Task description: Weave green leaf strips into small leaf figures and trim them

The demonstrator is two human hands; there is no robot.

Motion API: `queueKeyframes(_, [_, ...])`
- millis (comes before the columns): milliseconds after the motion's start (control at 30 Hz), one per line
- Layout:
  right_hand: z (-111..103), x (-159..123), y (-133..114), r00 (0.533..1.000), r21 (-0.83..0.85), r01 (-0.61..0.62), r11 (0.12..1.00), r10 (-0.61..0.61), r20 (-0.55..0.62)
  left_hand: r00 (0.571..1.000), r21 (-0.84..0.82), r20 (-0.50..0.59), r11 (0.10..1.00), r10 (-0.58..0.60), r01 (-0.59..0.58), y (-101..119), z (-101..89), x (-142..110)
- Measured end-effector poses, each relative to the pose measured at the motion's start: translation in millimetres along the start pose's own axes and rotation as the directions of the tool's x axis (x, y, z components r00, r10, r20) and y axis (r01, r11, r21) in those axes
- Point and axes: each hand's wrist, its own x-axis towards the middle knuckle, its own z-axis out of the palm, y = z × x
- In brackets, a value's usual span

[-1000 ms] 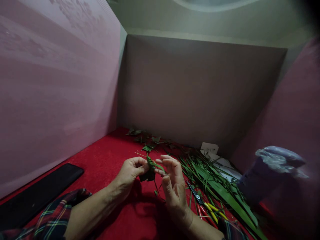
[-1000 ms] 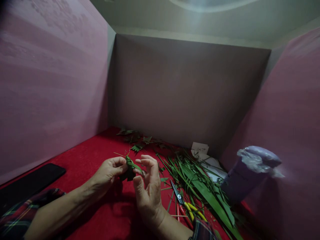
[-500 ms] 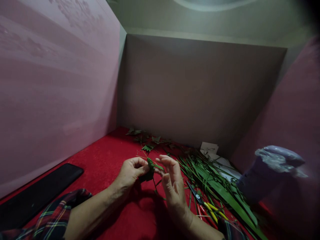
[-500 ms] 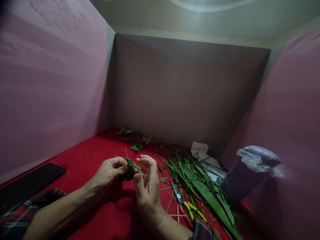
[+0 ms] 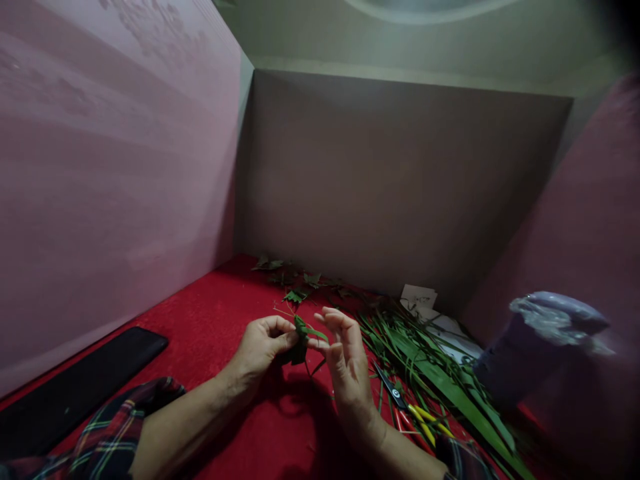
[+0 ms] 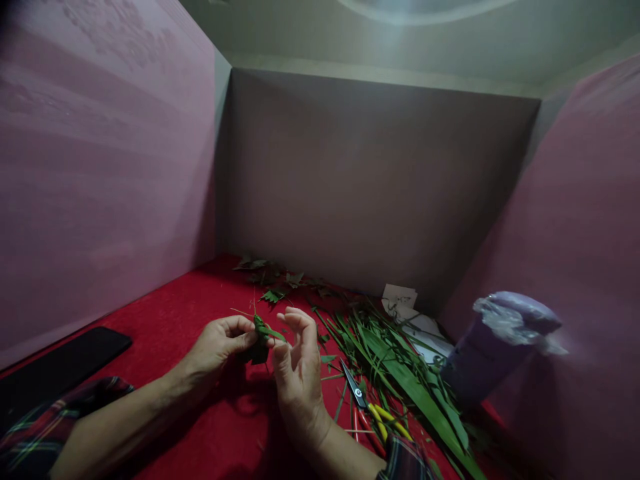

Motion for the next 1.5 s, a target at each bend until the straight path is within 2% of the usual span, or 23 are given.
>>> queueKeyframes(233, [-0.8,-1.5,-0.7,0.999,-0.051,0.024,0.998,-0.022,0.026,1.0,-0.041,0.019,0.999,-0.015,0.016,-4.2,-0.9,1.5])
queueKeyframes(500, [-0.2,-7.1,-4.8,0.991,-0.193,0.119,0.974,-0.104,0.083,0.999,-0.119,-0.005,0.992,-0.052,0.051,-5.5,-4.3,3.7])
queueKeyframes(567, [0.0,-6.6,-5.7,0.994,-0.243,0.112,0.963,-0.105,0.04,0.997,-0.156,0.001,0.985,-0.077,0.076,-4.8,-4.2,4.0])
queueKeyframes(667, [-1.8,-1.5,-7.0,0.992,-0.289,0.021,0.957,-0.056,-0.114,0.989,-0.217,0.041,0.965,-0.14,0.146,-3.0,-4.7,4.6])
queueKeyframes(767, [-7.0,6.8,-4.9,0.963,-0.242,-0.127,0.962,0.061,-0.261,0.973,-0.276,0.115,0.934,-0.203,0.227,-0.6,-6.2,3.8])
queueKeyframes(833, [-10.7,11.9,-0.7,0.944,-0.179,-0.222,0.958,0.166,-0.286,0.963,-0.313,0.157,0.914,-0.218,0.258,1.0,-7.1,2.2])
queueKeyframes(933, [-12.5,16.0,5.9,0.953,-0.139,-0.262,0.955,0.233,-0.195,0.955,-0.353,0.2,0.894,-0.217,0.277,2.8,-7.7,0.0])
queueKeyframes(1133, [-4.8,13.9,3.4,0.96,-0.119,-0.274,0.954,0.278,0.016,0.944,-0.372,0.24,0.877,-0.226,0.304,2.9,-8.8,2.6])
queueKeyframes(1367, [-3.2,7.5,3.0,0.922,-0.122,-0.321,0.939,0.339,0.184,0.958,-0.383,0.186,0.881,-0.22,0.276,4.7,-10.2,5.4])
queueKeyframes(1500, [-1.7,4.1,4.2,0.896,-0.146,-0.354,0.924,0.38,0.23,0.971,-0.367,0.134,0.9,-0.199,0.236,4.9,-10.1,5.8])
